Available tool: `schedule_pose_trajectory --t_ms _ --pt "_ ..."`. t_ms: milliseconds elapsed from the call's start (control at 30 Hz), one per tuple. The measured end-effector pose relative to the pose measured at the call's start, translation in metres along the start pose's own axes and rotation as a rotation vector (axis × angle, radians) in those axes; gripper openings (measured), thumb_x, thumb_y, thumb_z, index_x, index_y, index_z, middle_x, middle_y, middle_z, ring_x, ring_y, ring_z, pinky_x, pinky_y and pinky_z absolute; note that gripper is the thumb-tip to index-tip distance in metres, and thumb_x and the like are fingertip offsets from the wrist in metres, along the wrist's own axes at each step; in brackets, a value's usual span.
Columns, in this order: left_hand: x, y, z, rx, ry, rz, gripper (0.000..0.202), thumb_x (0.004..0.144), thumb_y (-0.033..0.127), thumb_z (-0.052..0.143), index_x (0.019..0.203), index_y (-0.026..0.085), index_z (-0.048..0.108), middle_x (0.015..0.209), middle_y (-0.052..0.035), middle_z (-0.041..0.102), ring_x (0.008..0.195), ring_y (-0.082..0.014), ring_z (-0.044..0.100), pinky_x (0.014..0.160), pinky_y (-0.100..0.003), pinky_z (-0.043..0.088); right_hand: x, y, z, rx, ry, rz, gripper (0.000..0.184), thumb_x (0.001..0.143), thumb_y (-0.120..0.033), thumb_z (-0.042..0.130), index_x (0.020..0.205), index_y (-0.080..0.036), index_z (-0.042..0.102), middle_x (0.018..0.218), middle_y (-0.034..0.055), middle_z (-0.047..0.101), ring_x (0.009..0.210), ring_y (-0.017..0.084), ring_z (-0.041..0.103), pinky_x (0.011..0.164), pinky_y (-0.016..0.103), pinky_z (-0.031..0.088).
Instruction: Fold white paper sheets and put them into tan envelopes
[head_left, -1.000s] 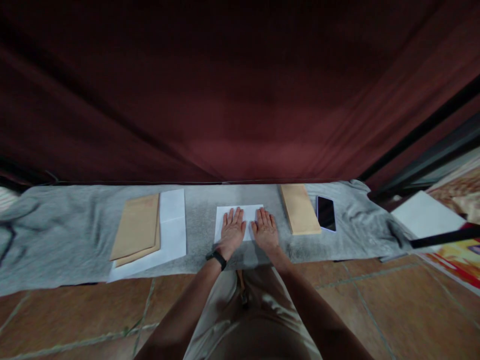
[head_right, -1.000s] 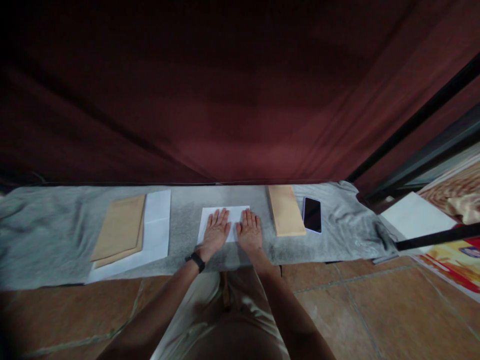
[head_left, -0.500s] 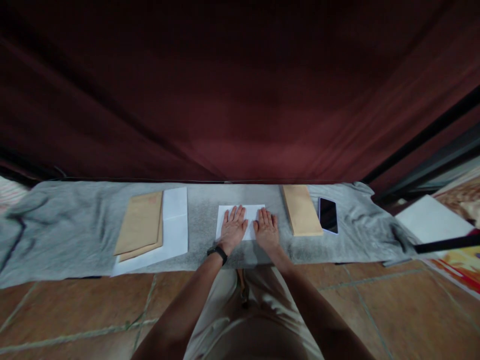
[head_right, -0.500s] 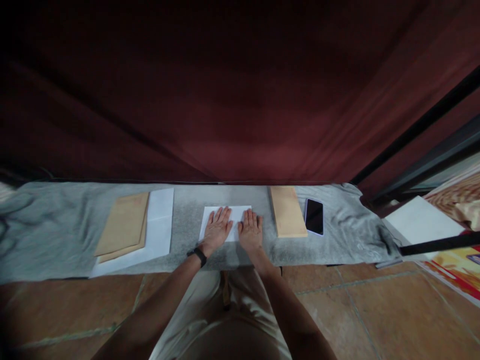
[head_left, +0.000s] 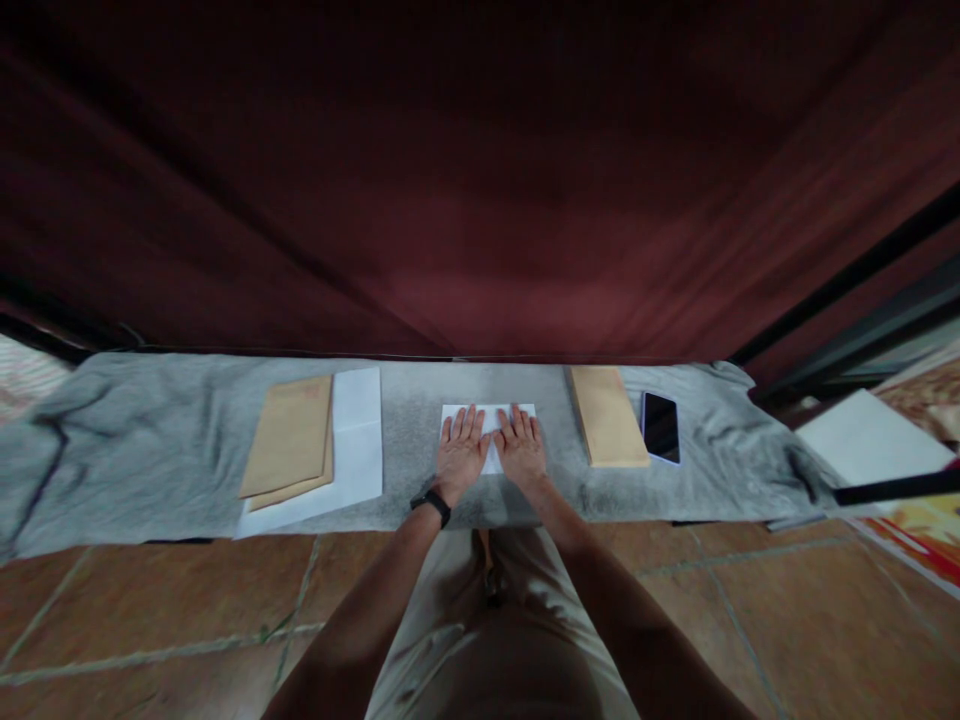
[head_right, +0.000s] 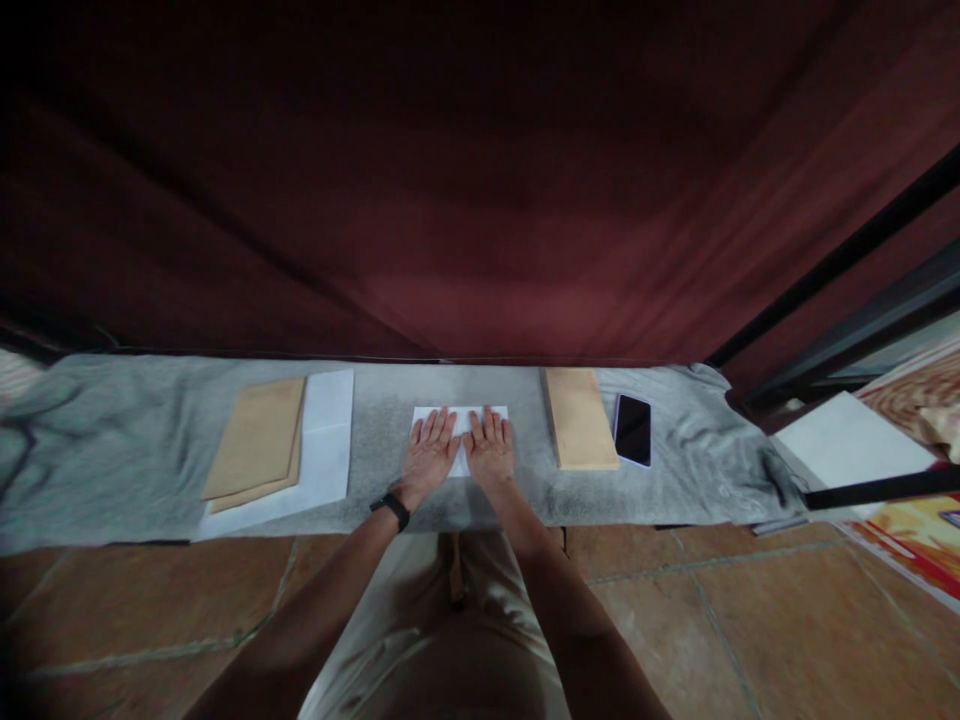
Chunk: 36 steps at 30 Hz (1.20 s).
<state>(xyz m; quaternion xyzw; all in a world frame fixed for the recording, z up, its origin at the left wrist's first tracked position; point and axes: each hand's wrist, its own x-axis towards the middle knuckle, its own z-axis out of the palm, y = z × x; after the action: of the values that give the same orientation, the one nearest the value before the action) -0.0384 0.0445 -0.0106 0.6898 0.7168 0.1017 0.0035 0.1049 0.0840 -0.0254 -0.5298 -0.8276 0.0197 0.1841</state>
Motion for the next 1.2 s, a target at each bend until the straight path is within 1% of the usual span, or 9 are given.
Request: schedule_pose_trajectory --t_ms 167,300,533,633,700,800,933,1033,1200 --pt "-0.014 -0.013 -0.007 0.031 -0.004 -0.072 0.063 0.105 0.044 0.028 0.160 0.014 0.033 0.167 -0.0122 0.031 0.157 -0.0267 0.022 0.128 -0.049 0.018 -0.008 0.007 -0.002 0.003 0.054 0.013 0.053 0.107 -0.037 0.041 0.155 -0.014 0.045 0.162 0.0192 0.039 0.149 0.031 0.039 0.121 0.052 0.028" --pt "-0.029 -0.022 -0.012 0.040 0.007 -0.079 0.065 0.105 0.045 0.028 0.160 0.011 0.031 0.167 -0.0142 0.030 0.157 -0.0276 0.024 0.127 -0.049 0.022 -0.024 0.018 -0.009 0.007 0.056 0.027 0.055 0.107 -0.036 0.038 0.156 -0.011 0.042 0.161 0.0203 0.040 0.148 0.032 0.040 0.121 0.053 0.029" --pt "-0.054 -0.038 -0.012 0.039 0.056 -0.061 0.064 0.105 0.043 0.027 0.159 0.008 0.033 0.164 -0.0157 0.035 0.156 -0.0278 0.027 0.127 -0.050 0.023 -0.055 0.034 -0.024 -0.003 0.047 0.014 0.053 0.107 -0.028 0.036 0.157 -0.010 0.041 0.159 0.0159 0.044 0.146 0.031 0.042 0.121 0.053 0.028" --pt "-0.059 -0.036 -0.010 0.026 0.089 -0.097 0.063 0.105 0.040 0.027 0.160 0.010 0.031 0.164 -0.0157 0.036 0.155 -0.0291 0.028 0.127 -0.055 0.022 -0.058 0.033 -0.028 -0.004 0.030 0.030 0.053 0.106 -0.024 0.035 0.156 -0.010 0.041 0.159 0.0160 0.044 0.147 0.031 0.041 0.121 0.053 0.028" --pt "-0.058 -0.026 -0.011 0.026 0.120 -0.120 0.062 0.105 0.038 0.029 0.161 0.012 0.028 0.165 -0.0152 0.034 0.156 -0.0301 0.026 0.127 -0.057 0.021 -0.058 0.032 -0.029 -0.007 0.026 0.042 0.053 0.106 -0.023 0.035 0.156 -0.009 0.041 0.160 0.0155 0.043 0.147 0.031 0.041 0.121 0.052 0.028" --pt "-0.054 0.000 -0.014 0.009 0.102 -0.027 0.060 0.106 0.036 0.031 0.162 0.016 0.029 0.167 -0.0105 0.030 0.158 -0.0274 0.020 0.128 -0.053 0.021 -0.057 0.030 -0.029 -0.005 0.031 0.043 0.053 0.106 -0.023 0.035 0.156 -0.010 0.041 0.160 0.0142 0.043 0.147 0.031 0.041 0.121 0.052 0.028" --pt "-0.052 0.025 -0.015 -0.015 0.002 0.170 0.055 0.106 0.039 0.034 0.158 0.023 0.038 0.166 -0.0049 0.035 0.157 -0.0254 0.023 0.129 -0.050 0.022 -0.057 0.030 -0.029 -0.002 0.044 0.037 0.053 0.106 -0.023 0.035 0.157 -0.010 0.040 0.160 0.0141 0.044 0.147 0.031 0.041 0.121 0.052 0.028" --pt "-0.056 0.023 -0.016 -0.009 -0.013 0.222 0.056 0.105 0.041 0.036 0.157 0.020 0.041 0.164 -0.0061 0.037 0.156 -0.0262 0.024 0.129 -0.051 0.021 -0.058 0.031 -0.029 -0.005 0.045 0.034 0.053 0.104 -0.021 0.037 0.156 -0.010 0.041 0.159 0.0137 0.045 0.147 0.031 0.042 0.122 0.051 0.028" --pt "-0.069 0.005 -0.023 -0.012 -0.040 0.317 0.056 0.105 0.041 0.038 0.157 0.020 0.039 0.164 -0.0069 0.038 0.155 -0.0262 0.028 0.128 -0.051 0.025 -0.057 0.032 -0.032 0.014 0.042 0.038 0.054 0.103 -0.019 0.039 0.155 -0.009 0.043 0.159 0.0140 0.045 0.147 0.030 0.041 0.122 0.051 0.029"
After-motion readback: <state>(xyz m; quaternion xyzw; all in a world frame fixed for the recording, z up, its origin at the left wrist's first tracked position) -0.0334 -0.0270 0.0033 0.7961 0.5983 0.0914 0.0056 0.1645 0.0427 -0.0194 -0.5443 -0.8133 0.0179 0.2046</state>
